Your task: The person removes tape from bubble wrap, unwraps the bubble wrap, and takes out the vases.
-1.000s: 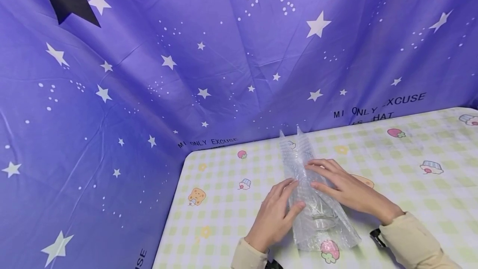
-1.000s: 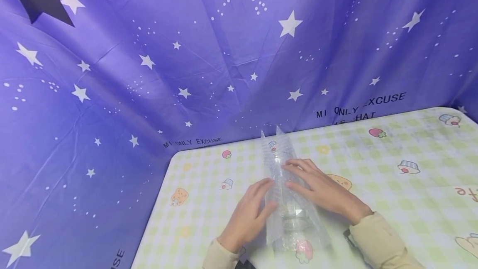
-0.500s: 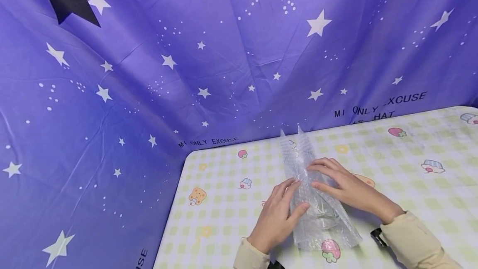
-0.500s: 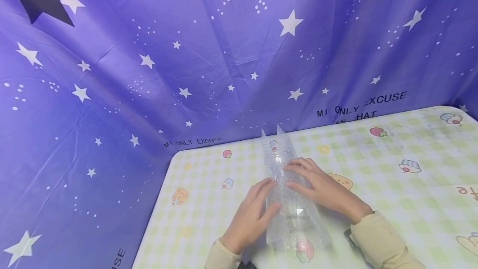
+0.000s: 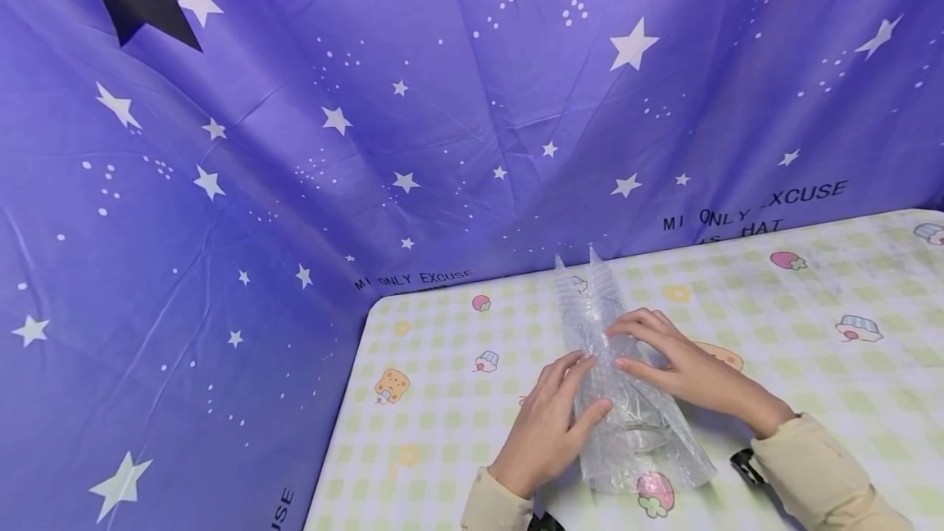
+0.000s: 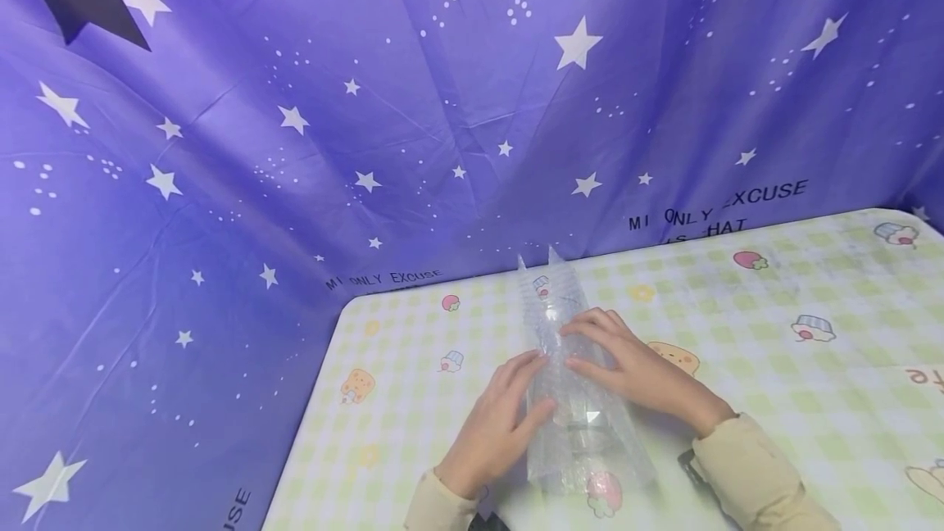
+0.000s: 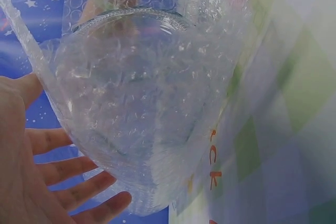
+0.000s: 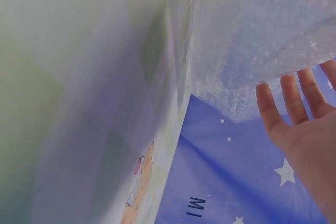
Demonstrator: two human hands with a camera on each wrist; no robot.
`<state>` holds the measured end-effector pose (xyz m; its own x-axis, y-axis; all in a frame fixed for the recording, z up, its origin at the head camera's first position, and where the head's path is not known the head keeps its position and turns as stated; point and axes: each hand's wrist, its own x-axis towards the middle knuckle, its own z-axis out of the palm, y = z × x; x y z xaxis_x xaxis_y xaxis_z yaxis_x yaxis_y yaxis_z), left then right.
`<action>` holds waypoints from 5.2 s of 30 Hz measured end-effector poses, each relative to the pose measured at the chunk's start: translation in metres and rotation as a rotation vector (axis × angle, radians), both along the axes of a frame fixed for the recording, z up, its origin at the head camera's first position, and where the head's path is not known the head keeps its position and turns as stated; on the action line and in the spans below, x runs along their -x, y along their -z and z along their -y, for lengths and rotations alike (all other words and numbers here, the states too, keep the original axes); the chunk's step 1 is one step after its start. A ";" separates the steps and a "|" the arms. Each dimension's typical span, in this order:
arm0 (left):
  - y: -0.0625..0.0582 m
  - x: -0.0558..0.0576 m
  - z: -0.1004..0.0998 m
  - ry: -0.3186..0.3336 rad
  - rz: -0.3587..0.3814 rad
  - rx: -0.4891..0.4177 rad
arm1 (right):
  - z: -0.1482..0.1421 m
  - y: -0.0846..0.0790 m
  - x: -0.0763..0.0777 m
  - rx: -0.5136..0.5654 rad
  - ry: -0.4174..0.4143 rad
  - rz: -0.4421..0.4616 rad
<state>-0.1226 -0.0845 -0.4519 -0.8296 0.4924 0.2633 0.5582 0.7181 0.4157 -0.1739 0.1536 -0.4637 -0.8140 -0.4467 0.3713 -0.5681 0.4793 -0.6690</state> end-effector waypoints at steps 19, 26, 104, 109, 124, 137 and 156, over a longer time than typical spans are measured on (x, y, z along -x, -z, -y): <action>0.000 0.000 -0.001 0.008 0.009 0.015 | -0.001 0.001 0.003 0.002 -0.013 -0.046; -0.002 -0.002 -0.001 0.003 0.037 0.013 | 0.001 0.001 0.001 0.014 -0.027 -0.057; -0.010 0.001 0.001 -0.051 0.202 -0.236 | -0.006 -0.013 -0.007 -0.031 0.035 -0.122; -0.010 0.003 0.004 -0.063 0.224 -0.280 | -0.008 -0.014 -0.007 -0.027 0.049 -0.119; -0.014 0.005 0.011 -0.081 0.301 -0.397 | -0.017 -0.016 -0.005 -0.016 0.059 -0.023; -0.016 0.008 0.016 -0.126 0.313 -0.448 | -0.027 -0.017 -0.005 0.004 0.035 0.012; -0.018 0.011 0.023 -0.166 0.308 -0.465 | -0.042 -0.019 -0.004 -0.021 0.009 0.008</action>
<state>-0.1334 -0.1078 -0.4336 -0.9585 0.2390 0.1554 0.2570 0.4886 0.8338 -0.1703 0.1954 -0.4446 -0.8209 -0.4471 0.3553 -0.5585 0.4985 -0.6630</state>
